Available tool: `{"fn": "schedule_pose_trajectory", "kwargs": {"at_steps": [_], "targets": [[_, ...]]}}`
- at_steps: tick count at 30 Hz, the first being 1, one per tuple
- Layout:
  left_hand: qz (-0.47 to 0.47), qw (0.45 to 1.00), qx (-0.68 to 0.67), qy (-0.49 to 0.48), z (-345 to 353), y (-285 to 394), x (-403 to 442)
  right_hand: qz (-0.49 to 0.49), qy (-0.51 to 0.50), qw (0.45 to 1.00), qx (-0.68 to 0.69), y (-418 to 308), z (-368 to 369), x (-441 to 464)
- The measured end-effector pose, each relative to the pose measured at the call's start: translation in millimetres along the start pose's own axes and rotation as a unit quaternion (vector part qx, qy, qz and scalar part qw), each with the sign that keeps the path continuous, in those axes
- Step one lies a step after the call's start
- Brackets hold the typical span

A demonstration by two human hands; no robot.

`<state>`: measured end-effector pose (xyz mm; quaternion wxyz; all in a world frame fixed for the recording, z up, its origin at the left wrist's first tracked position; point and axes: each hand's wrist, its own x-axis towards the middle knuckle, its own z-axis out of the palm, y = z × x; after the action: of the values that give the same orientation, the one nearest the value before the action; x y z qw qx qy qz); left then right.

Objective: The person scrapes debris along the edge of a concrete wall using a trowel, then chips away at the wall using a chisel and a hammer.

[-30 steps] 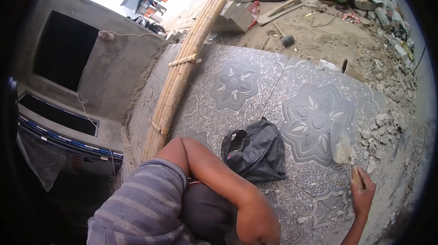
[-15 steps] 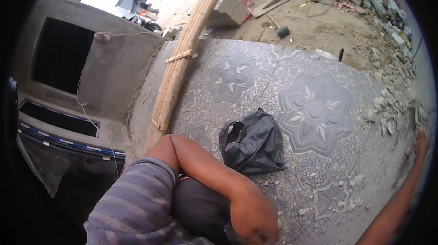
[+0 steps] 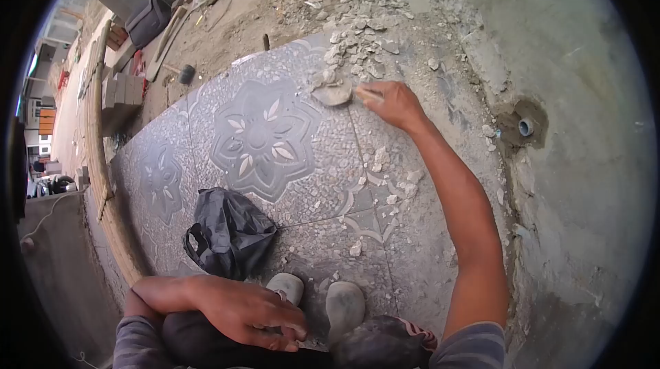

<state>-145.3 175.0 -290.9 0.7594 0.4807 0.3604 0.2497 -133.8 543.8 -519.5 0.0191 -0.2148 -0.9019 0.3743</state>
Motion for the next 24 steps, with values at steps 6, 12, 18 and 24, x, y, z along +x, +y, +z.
{"fn": "schedule_pose_trajectory", "kwargs": {"at_steps": [6, 12, 18, 24], "targets": [[-0.039, 0.998, 0.016, -0.039, -7, 8, -9, 0.150, 0.080, 0.975, 0.145, 2, -88, 96], [-0.052, 0.998, -0.013, -0.023, -2, 1, -28, 0.089, -0.139, 0.959, 0.229, -67, -30, -18], [-0.075, 0.996, -0.017, -0.043, 1, 0, -16, 0.056, 0.042, 0.991, 0.110, -11, -17, 93], [-0.062, 0.998, -0.005, -0.013, -5, 7, -27, 0.049, 0.066, 0.989, 0.123, -22, -86, 73]]}}
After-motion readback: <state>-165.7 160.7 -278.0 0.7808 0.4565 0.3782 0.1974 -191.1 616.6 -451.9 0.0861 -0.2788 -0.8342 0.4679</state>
